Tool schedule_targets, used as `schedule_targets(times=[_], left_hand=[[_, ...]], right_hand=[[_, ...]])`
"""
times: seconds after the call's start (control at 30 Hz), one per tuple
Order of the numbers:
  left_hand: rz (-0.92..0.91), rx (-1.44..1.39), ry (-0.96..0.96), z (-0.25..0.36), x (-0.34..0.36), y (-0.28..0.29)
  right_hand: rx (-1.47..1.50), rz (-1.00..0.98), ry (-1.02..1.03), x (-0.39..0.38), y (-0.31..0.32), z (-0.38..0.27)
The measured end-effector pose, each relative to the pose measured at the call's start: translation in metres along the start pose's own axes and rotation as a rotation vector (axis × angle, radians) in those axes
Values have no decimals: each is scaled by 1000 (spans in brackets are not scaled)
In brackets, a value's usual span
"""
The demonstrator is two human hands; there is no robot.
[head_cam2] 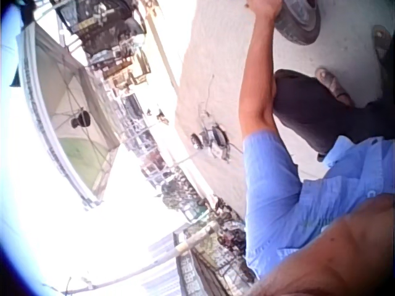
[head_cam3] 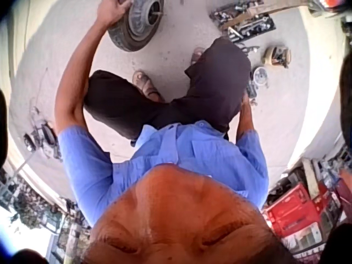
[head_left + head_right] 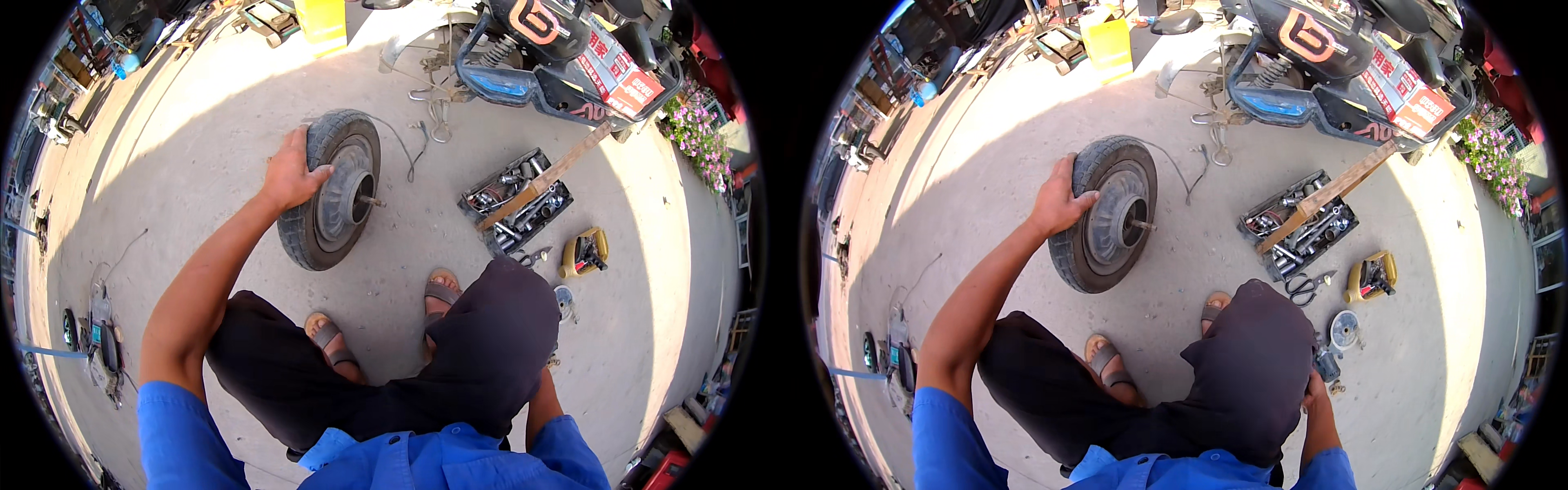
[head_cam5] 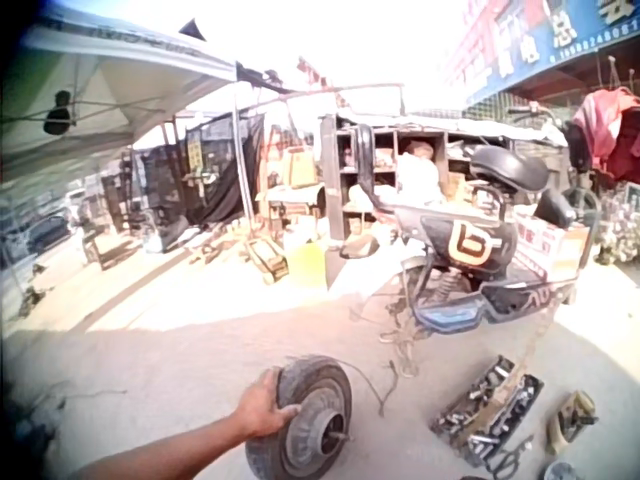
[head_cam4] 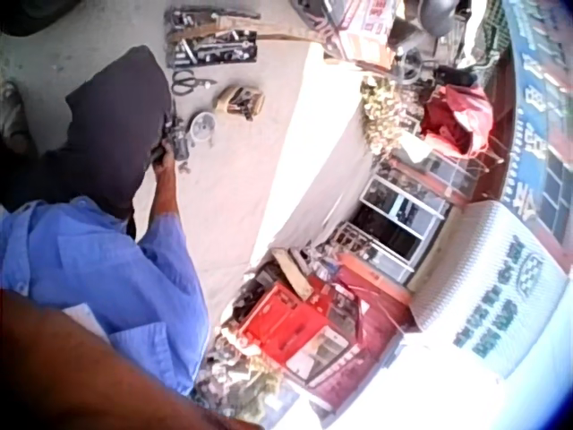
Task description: The person uses a cordless impact wrench to remove bolts from a scooter wheel hub. They then flip the wheel over and continue removing bolts from the opposite side. Finally, they lift the wheel to inspect it.
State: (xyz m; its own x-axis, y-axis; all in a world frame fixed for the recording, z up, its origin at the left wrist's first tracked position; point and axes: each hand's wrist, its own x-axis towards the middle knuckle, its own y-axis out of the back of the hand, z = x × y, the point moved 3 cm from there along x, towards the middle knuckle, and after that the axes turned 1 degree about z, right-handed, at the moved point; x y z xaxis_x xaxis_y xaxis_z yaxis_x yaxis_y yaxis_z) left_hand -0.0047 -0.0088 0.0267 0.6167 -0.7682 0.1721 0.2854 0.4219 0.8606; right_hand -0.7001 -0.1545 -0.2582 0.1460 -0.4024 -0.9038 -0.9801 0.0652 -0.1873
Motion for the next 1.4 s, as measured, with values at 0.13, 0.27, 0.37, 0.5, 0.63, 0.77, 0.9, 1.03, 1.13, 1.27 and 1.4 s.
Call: schedule_targets(times=[0.13, 0.27, 0.37, 0.5, 0.63, 0.77, 0.9, 1.03, 1.13, 1.27, 1.4], left_hand=[[-5, -34, -120, 12, 5, -8], [-23, 6, -208, 13, 5, -6], [-84, -31, -270, 30, 5, -6], [-192, -31, -347, 49, 6, -12], [-239, 40, -528, 53, 4, -4], [-268, 84, -698, 44, -2, -2], [-162, 23, -672, 35, -22, 1], [153, -155, -459, 19, -45, 3], [302, -261, -311, 3, -58, 0], [365, -392, -126, -20, -80, -3], [463, -473, 94, -43, -101, -7]], right_hand=[[-102, -36, 37, 4, 28, -8], [-200, 10, -2, -2, 28, -4], [-321, 87, -8, -9, 33, -5], [-602, 208, -20, -28, 40, -12], [-889, 247, 3, -44, 26, -26], [-1085, 154, 165, -72, -36, -54], [-930, -25, 291, -70, -115, -69], [-971, -281, 355, -38, -204, -63], [-939, -572, 288, -3, -262, -53], [-807, -573, 35, -33, -379, -41], [-667, -670, -132, -17, -423, -28]])
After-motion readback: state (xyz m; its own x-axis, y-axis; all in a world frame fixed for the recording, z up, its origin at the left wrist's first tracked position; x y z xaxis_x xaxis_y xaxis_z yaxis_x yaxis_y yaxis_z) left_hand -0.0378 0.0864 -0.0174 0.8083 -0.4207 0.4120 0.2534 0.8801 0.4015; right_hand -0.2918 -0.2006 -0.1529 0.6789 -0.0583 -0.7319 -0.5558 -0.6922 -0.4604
